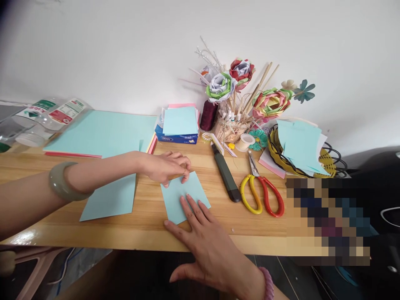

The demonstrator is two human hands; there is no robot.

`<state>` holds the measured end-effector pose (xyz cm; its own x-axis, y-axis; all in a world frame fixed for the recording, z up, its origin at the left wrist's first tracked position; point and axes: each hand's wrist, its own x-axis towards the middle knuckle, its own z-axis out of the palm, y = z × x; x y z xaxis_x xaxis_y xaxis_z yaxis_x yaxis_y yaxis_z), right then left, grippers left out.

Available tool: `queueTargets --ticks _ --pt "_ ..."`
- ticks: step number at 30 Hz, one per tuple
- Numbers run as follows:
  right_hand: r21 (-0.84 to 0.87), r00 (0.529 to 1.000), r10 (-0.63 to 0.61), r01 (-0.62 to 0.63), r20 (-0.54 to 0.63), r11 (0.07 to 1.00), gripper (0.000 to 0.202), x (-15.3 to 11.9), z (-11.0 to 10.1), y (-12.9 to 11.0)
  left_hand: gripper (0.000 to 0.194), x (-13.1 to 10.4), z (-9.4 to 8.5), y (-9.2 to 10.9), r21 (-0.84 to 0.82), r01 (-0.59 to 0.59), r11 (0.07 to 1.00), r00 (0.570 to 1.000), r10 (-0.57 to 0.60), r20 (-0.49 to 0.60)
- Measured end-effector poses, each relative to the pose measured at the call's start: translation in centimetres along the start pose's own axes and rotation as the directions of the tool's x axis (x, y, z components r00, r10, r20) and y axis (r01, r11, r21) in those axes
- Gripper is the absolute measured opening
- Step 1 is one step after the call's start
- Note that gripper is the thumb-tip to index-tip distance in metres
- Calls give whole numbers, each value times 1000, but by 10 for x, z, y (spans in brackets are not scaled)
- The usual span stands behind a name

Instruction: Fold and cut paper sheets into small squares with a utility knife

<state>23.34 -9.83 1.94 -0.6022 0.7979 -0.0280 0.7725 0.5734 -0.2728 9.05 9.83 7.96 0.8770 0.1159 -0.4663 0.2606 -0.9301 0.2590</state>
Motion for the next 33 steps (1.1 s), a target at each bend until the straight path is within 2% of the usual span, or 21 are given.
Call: queueTargets --ticks 4,7,9,10,11,13,16,18,20,23,25,28,33 --pt "9 999 30 -30 -15 1000 88 -8 4 -4 39 -1 0 -2 41 -1 999 999 2 -37" --pt "29 999 44 -44 -10 999 87 -8 4 -6 34 -6 9 3 108 -7 994 985 25 -171" --pt "48 999 48 -47 -9 998 86 -7 3 -6 26 -13 25 12 156 -28 987 940 79 -333" --pt "59 999 48 -48 -8 997 86 -6 4 -6 23 -18 35 18 172 -45 984 896 116 -428" --pt "70 999 48 -48 -7 996 87 -5 4 -6 23 -23 47 26 176 -89 980 863 164 -477" --pt "95 999 45 -45 -2 994 90 -4 3 -6 26 -33 71 40 162 -200 966 836 255 -485" --pt "127 999 47 -49 20 991 94 -5 -2 -5 31 -46 99 52 173 -173 970 851 236 -470" --pt "159 998 44 -49 39 986 91 -8 -8 -4 36 -49 109 53 198 -150 969 870 224 -440" --pt "187 999 50 -53 21 981 75 -13 -12 -4 39 -49 114 51 225 -137 965 879 223 -421" --pt "117 993 70 -59 -98 991 57 -21 -8 -8 41 -48 117 50 267 -123 956 880 229 -416" --pt "17 985 48 -46 -168 999 64 -24 0 -12 43 -49 118 51 287 -123 950 877 239 -417" --pt "-90 977 39 -59 -209 994 78 -25 11 -16 48 -52 122 54 297 -122 947 876 244 -417" --pt "-140 974 54 -86 -218 986 77 -29 11 -7 51 -56 127 53 269 -131 954 880 237 -411"
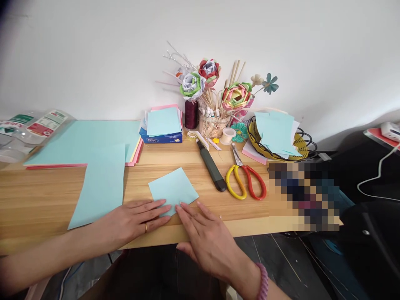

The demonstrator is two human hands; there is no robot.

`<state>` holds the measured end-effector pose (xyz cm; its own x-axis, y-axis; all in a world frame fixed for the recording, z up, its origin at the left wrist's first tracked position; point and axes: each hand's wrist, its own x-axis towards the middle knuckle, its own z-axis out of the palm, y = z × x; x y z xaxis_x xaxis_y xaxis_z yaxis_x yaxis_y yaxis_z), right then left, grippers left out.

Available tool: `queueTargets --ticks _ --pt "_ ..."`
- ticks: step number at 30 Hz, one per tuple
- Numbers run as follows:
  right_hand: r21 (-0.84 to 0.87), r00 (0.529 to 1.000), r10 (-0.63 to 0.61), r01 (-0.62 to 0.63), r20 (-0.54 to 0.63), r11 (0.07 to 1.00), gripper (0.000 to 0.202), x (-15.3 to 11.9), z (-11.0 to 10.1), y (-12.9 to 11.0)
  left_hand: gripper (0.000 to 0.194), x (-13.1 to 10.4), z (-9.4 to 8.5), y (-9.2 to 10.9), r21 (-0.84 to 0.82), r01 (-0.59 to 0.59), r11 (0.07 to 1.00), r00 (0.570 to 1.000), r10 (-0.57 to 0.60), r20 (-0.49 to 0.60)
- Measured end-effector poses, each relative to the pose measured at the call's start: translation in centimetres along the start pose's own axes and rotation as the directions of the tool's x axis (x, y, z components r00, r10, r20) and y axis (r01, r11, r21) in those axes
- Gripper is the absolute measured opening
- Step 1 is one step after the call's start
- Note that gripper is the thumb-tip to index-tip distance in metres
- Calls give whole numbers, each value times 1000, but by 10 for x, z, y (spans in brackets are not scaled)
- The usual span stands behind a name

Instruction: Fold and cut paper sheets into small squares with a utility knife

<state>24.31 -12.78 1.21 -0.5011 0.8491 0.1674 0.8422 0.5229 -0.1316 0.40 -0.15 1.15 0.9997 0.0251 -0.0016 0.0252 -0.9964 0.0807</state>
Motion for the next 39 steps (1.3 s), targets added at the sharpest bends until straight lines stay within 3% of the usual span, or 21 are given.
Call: queueTargets --ticks 8,12,17,21,26,31,33,36,39 --pt "-172 992 109 -118 -58 978 67 -16 -11 27 50 0 -1 -6 -75 2 997 1000 -1 16" --pt "-174 993 86 -99 -78 980 63 -9 -12 10 51 1 -1 -8 -124 15 992 1000 -13 22" --pt "-11 1000 0 1 30 1000 53 5 -9 -7 54 1 4 -9 -146 42 988 999 -37 35" --pt "27 999 43 -44 31 999 46 -2 -11 11 54 -1 1 -9 -175 33 984 999 -25 47" --pt "-49 993 118 -119 -29 992 46 -15 -19 30 53 -4 -6 -11 -210 19 978 998 -6 60" --pt "-88 985 135 -145 -106 986 40 -11 -23 35 56 -10 0 -5 -115 41 993 999 -43 -12" --pt "-154 963 199 -227 -180 962 37 -3 -24 40 57 -9 2 2 -44 93 995 995 -94 -19" --pt "-218 889 369 -430 -273 876 41 16 -23 54 63 -3 -1 9 11 192 981 981 -192 4" --pt "-264 840 469 -534 -274 803 47 40 -17 70 63 4 -7 7 -80 247 966 965 -252 -69"
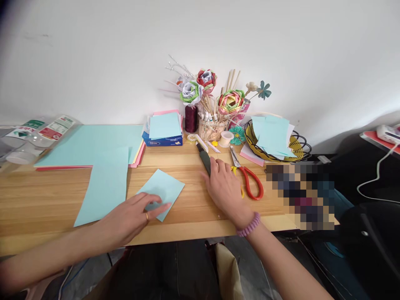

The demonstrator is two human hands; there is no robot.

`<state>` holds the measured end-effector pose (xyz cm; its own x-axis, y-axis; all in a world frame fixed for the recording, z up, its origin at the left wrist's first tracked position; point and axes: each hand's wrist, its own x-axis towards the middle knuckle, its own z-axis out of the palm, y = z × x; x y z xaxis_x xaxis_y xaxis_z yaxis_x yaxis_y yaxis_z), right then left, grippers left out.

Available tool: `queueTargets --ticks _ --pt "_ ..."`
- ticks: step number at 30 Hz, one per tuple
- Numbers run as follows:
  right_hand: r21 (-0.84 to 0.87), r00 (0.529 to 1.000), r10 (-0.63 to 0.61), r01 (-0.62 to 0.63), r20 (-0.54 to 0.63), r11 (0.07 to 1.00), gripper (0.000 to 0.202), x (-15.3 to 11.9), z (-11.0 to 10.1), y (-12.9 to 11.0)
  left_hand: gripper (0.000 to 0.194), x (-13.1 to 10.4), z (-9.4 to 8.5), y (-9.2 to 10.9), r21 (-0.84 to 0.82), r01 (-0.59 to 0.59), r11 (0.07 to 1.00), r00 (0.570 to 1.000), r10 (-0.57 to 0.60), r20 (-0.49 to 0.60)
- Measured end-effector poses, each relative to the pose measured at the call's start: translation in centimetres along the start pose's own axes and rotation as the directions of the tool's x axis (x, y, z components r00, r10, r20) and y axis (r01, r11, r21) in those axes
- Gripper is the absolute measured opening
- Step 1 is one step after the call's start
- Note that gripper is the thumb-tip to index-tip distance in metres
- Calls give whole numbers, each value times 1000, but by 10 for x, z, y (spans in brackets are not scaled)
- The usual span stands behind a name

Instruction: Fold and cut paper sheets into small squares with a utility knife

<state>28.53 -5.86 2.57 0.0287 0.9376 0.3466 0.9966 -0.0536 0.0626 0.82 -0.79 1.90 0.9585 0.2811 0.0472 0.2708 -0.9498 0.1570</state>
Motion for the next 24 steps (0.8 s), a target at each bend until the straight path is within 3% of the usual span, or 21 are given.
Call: queueTargets --ticks 4,9,14,19,21,24 --pt "-60 997 18 -14 70 998 40 23 15 -4 42 4 -8 -21 -146 -65 987 995 53 -83" --pt "-58 996 8 -3 93 998 26 19 9 -3 29 7 -10 -46 -46 -114 992 993 112 -47" --pt "47 997 -52 50 54 998 34 -21 -17 -2 32 17 -8 -43 19 -147 989 987 148 -71" --pt "280 979 -194 170 62 945 36 -77 -39 -4 33 27 -3 -42 -142 -110 984 986 90 -141" --pt "302 973 -216 184 79 936 38 -95 -44 -4 30 31 -1 -43 -197 -120 973 982 87 -166" --pt "275 959 -269 237 84 932 42 -112 -49 -5 46 35 1 -45 -199 -128 972 987 104 -126"
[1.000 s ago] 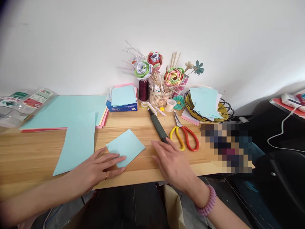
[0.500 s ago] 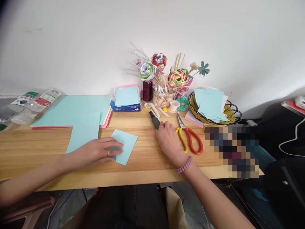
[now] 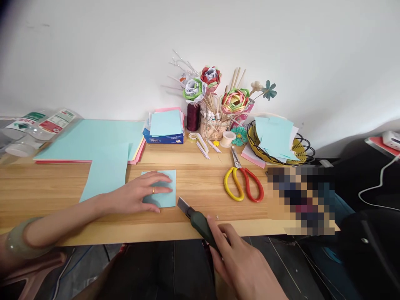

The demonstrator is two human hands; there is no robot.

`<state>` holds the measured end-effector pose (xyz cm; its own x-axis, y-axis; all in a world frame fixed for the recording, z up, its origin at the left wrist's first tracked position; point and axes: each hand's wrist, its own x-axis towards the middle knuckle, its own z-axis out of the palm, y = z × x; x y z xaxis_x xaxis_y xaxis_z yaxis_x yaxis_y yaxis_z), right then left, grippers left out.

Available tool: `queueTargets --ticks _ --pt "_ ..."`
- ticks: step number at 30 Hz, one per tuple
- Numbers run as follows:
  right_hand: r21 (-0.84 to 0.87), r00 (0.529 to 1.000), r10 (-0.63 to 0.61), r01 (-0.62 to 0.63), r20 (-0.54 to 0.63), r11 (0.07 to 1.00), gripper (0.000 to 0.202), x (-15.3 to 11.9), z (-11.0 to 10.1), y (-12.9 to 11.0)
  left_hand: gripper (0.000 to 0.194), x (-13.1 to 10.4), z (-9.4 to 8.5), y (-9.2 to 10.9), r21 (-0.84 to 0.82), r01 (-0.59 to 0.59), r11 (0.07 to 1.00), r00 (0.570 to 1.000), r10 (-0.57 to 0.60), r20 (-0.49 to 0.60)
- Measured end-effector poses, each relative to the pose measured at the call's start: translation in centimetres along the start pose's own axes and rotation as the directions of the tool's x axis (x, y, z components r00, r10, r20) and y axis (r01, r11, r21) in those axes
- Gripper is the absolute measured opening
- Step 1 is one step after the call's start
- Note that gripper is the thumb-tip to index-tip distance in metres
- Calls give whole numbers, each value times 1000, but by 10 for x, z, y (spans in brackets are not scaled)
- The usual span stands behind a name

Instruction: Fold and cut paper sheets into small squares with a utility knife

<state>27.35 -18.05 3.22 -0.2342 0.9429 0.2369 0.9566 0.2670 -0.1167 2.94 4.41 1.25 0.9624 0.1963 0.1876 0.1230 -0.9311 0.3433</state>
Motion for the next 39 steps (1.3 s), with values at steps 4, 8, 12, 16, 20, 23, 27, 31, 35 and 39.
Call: queueTargets --ticks 4,8,12,16,20,23,27,31,35,39 --pt "-38 997 -64 65 37 997 42 -7 1 -7 51 -2 2 -1 92 -27 995 996 19 84" --pt "-93 994 -90 95 53 991 49 -8 13 -11 51 -5 5 0 189 -48 981 990 21 138" --pt "-108 994 -78 87 78 990 55 -10 24 -11 44 -4 8 -1 230 -53 972 990 20 143" --pt "-84 993 -52 61 104 995 56 -11 27 -10 39 -2 9 -3 244 -59 968 992 30 122" --pt "-75 994 -39 47 98 996 55 -12 27 -10 39 -2 8 -3 264 -64 962 992 32 125" --pt "-96 994 -35 45 106 994 53 -12 27 -10 39 -2 8 -1 286 -60 956 991 22 135" --pt "-121 993 -16 30 114 992 48 -8 25 -13 42 -2 9 -1 286 -40 957 995 10 104" --pt "-164 997 -28 39 69 986 44 1 19 -21 44 0 10 -4 274 -10 962 1000 9 5" --pt "-155 995 -23 38 94 987 41 11 11 -31 45 5 11 -8 295 -19 955 999 27 -22" --pt "-122 991 0 17 133 992 41 14 10 -35 57 8 11 -10 319 36 947 993 -69 91"
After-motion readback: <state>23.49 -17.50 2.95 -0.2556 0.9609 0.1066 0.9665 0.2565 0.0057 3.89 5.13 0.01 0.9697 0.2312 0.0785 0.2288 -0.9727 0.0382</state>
